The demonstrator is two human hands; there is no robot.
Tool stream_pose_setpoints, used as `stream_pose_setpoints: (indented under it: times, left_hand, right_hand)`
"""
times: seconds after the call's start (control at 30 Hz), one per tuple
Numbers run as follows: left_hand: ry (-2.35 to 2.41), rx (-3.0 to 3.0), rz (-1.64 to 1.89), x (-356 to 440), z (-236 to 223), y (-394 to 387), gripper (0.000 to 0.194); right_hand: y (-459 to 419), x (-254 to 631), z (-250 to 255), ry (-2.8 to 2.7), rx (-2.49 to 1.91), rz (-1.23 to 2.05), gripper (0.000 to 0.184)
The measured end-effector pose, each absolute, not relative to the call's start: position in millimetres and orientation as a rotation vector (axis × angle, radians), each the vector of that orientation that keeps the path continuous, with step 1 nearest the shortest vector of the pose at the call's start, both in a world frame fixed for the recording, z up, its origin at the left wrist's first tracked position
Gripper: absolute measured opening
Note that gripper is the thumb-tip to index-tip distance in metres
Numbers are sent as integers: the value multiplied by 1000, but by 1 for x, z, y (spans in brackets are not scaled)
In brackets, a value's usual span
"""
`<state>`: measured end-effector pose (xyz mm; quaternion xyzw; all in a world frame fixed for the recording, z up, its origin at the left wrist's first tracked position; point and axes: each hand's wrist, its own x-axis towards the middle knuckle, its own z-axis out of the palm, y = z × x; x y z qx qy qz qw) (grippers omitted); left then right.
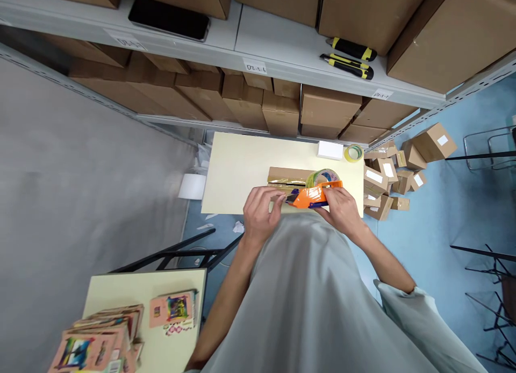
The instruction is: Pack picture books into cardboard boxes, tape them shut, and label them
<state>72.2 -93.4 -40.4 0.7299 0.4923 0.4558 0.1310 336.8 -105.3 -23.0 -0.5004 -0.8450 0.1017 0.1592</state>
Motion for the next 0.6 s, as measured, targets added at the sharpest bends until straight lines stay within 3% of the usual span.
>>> stream_pose_setpoints:
  times: [0.6]
  left_hand:
    - [1463,1920,1173,57,-59,-113,16]
  right_hand:
    - [-115,334,-14,-2588,-1495,353,47]
